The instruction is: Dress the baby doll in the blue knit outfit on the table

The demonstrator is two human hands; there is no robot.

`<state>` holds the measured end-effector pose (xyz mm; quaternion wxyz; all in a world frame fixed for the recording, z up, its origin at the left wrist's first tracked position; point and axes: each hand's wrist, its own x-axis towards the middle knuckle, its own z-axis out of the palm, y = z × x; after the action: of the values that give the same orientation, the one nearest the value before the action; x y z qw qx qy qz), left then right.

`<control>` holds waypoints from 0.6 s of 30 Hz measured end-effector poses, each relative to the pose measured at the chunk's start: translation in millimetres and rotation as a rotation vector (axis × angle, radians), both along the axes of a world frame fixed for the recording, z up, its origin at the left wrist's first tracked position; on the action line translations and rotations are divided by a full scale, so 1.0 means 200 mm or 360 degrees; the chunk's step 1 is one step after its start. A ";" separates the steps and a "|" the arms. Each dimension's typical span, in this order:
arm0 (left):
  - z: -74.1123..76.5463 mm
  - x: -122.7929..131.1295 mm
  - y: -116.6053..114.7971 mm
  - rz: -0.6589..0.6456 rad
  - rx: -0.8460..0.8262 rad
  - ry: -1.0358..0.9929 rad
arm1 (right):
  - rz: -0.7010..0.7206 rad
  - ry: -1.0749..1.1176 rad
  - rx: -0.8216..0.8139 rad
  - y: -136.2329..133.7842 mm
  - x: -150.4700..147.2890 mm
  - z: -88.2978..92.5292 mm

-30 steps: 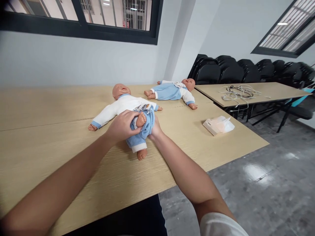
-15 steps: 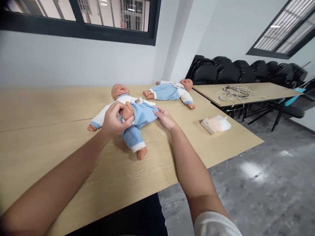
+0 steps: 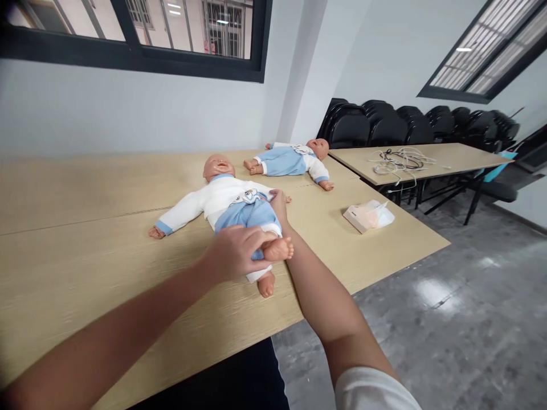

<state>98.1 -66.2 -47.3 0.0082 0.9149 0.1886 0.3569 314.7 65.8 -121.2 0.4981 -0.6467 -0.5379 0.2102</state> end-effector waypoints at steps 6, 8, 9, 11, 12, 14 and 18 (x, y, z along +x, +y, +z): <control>-0.11 0.07 -0.05 -0.0130 -0.0114 0.0218 | 0.0156 0.0106 -0.0324 -0.03 -0.01 0.10; -0.12 0.07 -0.03 -0.0182 -0.0142 0.0257 | 0.0222 0.0113 -0.0348 -0.03 -0.01 0.14; -0.11 0.06 -0.02 -0.0203 -0.0153 0.0240 | 0.0261 0.0116 -0.0355 -0.03 -0.01 0.16; -0.09 0.03 0.03 -0.0184 -0.0153 0.0092 | 0.0370 0.0110 -0.0349 -0.06 -0.01 0.19; -0.08 0.00 0.07 -0.0097 -0.0144 -0.0045 | 0.0429 0.0101 -0.0333 -0.07 -0.01 0.21; -0.07 -0.07 0.17 0.0235 -0.0151 -0.0363 | 0.0539 0.0084 -0.0286 -0.11 -0.01 0.24; -0.06 -0.23 0.37 0.0598 -0.0661 -0.0410 | 0.0690 0.0153 -0.0271 -0.18 0.00 0.31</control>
<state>52.0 8.2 -58.6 0.1527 0.7899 0.4207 0.4192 315.6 29.6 -60.2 0.4101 -0.5451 -0.6201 0.3875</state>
